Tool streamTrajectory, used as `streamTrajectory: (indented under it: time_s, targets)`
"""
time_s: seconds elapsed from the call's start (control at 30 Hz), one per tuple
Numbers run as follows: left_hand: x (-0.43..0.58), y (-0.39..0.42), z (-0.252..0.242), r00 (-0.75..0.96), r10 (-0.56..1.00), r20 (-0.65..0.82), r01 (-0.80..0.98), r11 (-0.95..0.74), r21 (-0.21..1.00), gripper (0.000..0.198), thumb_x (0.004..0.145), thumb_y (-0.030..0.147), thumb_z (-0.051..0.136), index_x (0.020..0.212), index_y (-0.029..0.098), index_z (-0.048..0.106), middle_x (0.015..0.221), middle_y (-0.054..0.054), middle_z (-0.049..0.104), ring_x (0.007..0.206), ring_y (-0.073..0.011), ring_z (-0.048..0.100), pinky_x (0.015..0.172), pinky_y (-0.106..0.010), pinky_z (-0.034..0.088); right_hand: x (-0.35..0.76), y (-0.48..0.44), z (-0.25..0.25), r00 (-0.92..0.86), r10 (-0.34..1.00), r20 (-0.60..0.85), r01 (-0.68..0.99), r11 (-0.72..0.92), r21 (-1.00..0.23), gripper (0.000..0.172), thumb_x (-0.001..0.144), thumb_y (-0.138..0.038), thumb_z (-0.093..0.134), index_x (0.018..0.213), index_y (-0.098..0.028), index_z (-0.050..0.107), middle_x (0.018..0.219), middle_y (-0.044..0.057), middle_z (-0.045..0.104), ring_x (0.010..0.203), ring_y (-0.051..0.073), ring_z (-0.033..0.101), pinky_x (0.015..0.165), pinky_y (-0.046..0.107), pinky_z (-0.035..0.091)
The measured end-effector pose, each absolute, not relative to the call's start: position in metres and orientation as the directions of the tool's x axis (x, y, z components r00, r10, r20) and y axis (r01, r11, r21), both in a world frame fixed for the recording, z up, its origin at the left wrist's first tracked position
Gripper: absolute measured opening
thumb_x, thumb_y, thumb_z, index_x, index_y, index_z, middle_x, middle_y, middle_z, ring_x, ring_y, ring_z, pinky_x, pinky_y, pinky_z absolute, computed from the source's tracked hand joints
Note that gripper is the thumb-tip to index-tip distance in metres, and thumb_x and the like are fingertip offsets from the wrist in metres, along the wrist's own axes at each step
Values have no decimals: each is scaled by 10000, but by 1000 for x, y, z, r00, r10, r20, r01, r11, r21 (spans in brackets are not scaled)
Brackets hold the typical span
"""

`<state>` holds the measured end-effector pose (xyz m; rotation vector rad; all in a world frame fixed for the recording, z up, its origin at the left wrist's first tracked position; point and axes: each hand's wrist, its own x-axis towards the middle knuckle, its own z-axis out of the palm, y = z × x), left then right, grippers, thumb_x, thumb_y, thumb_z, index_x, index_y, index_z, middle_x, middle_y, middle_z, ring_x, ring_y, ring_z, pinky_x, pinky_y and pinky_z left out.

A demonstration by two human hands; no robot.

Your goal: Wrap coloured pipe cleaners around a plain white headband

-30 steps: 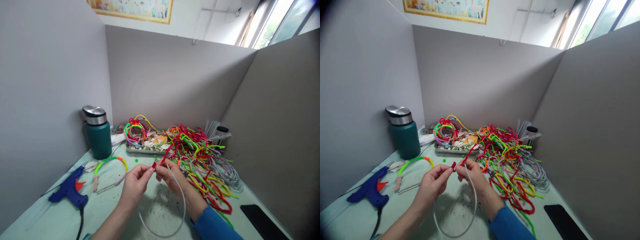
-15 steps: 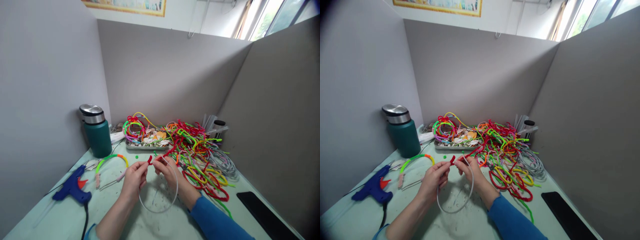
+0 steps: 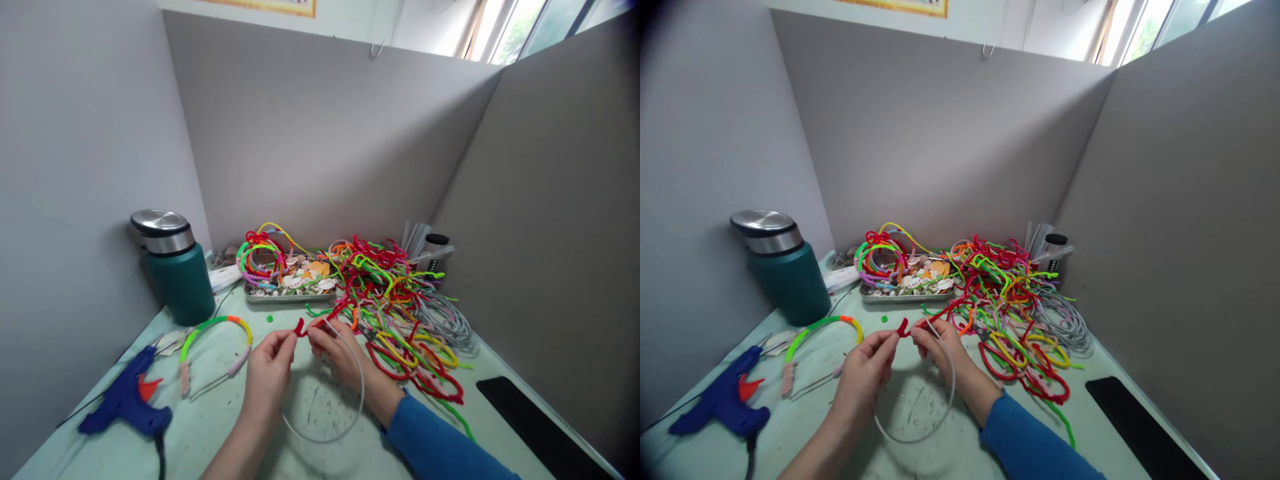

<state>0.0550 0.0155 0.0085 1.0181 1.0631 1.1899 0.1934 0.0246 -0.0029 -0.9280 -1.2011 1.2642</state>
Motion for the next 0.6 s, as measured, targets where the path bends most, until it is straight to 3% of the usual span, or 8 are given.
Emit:
streamTrajectory:
  time_s: [0.1,0.17,0.4,0.6]
  targets:
    - [57,12,6,14,994,112,-17,-112,994,253,726,391,610,826,159,618,657,5,605,600,-123,539,520,-200,388,193,24,-3,-75,989,130,-255,107,-961,221,744,-382,631,753,-165,588,596,-27,487,538,98,430,522,226,348]
    - [58,9,5,31,988,154,47,-155,987,223,767,367,573,861,169,616,716,-18,635,700,-160,577,588,-220,419,193,23,-4,-75,991,115,-295,88,-952,211,736,-368,643,762,-166,588,598,-28,483,534,96,424,517,224,345]
    - [57,3,4,60,960,272,170,-278,945,154,819,307,529,892,184,586,758,-18,634,685,-149,576,625,-225,429,195,21,-5,-113,987,117,-328,74,-942,179,734,-329,653,758,-165,585,590,-31,479,524,92,414,511,226,326]
    - [58,6,6,52,971,232,106,-237,966,179,827,349,513,861,181,566,691,10,585,620,-124,527,562,-209,398,192,20,-8,-59,983,173,-282,150,-948,158,767,-322,619,753,-168,586,589,-27,493,540,97,430,527,230,342]
